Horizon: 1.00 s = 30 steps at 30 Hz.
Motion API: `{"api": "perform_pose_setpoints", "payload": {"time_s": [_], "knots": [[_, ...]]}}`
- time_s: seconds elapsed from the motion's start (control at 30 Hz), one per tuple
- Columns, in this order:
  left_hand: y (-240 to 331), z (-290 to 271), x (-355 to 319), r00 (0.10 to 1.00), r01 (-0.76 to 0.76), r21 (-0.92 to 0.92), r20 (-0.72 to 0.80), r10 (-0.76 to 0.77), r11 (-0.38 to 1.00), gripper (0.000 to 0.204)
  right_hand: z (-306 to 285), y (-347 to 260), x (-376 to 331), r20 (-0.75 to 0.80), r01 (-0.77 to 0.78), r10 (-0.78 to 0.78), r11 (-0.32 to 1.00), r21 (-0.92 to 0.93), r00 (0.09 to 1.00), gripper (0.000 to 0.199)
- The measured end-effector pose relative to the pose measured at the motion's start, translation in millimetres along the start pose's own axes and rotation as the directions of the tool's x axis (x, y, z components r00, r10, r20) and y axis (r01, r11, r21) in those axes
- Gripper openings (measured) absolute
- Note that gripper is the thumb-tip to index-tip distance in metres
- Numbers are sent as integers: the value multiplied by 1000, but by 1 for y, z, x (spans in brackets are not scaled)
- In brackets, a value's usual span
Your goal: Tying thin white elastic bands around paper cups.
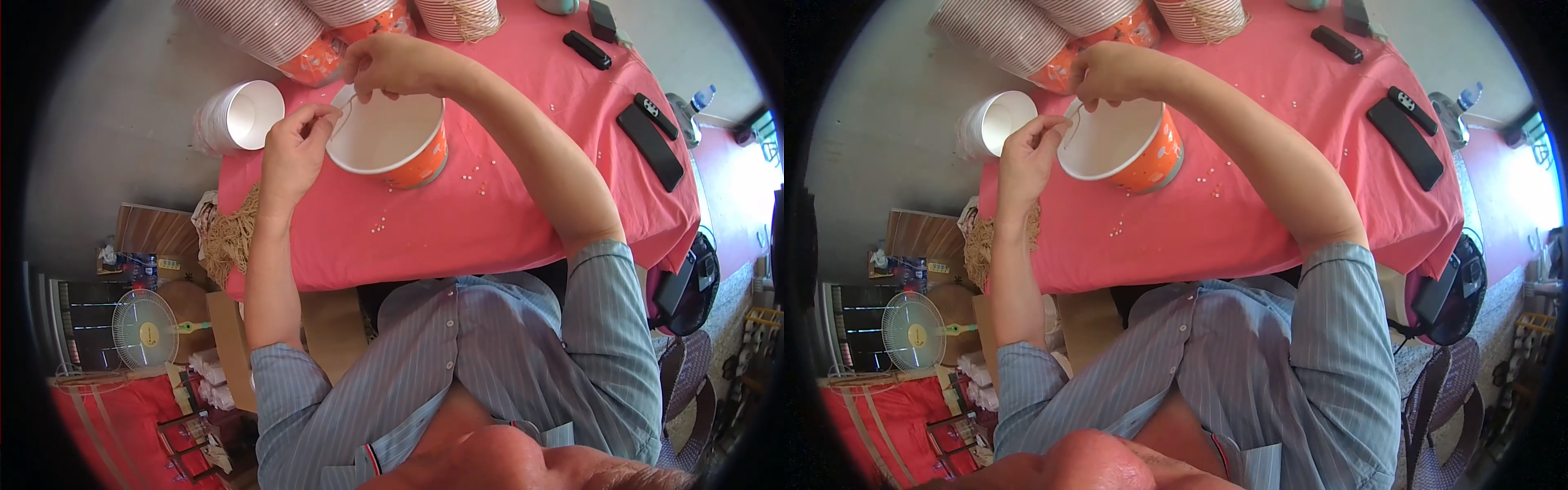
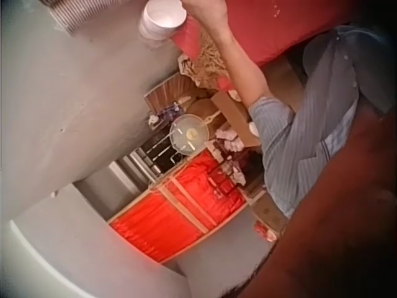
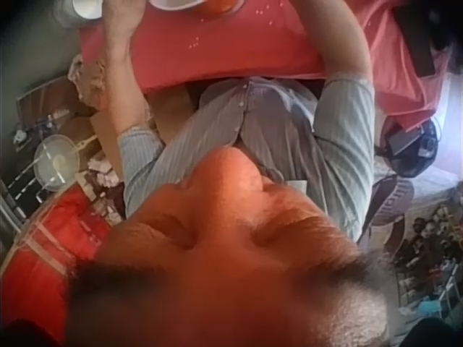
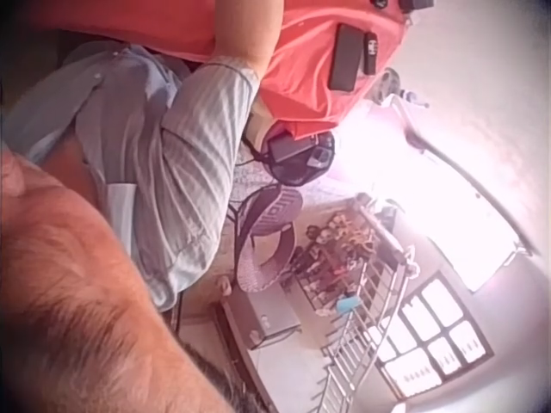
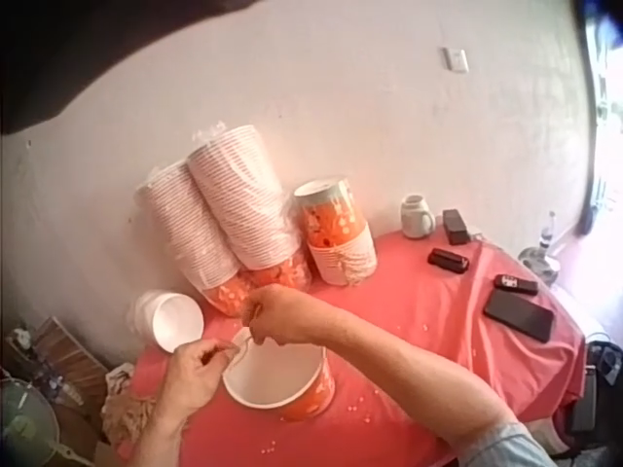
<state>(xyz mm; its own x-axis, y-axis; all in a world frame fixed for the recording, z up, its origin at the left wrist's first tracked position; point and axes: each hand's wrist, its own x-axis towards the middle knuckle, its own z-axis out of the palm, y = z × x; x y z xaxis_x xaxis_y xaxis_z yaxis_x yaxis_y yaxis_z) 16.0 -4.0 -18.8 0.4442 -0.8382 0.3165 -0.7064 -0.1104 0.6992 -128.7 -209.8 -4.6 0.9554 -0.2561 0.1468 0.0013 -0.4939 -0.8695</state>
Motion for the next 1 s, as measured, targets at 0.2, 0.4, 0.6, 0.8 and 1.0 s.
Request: {"api": "perform_pose_setpoints", "payload": {"time_s": [0.2,0.4,0.6,0.8,1.0], "knots": [[21,0,-4,996,-67,173,-44,76,983,24,-10,-20,-11,3,-73,77,937,341,997,20],[29,11,2,998,-65,-182,14,69,981,24,-3,-20,-7,32,-10,-2,930,367,999,18],[31,4,14,987,55,-250,159,-16,967,30,-6,-16,-9,18,159,-187,880,447,982,16],[33,-2,14,998,28,-223,65,-14,974,22,-5,-28,-16,-94,145,-130,974,175,987,17],[38,-4,14,1000,-13,-128,-3,13,992,20,-6,-25,-15,-38,50,-52,996,-72,998,18]]}}
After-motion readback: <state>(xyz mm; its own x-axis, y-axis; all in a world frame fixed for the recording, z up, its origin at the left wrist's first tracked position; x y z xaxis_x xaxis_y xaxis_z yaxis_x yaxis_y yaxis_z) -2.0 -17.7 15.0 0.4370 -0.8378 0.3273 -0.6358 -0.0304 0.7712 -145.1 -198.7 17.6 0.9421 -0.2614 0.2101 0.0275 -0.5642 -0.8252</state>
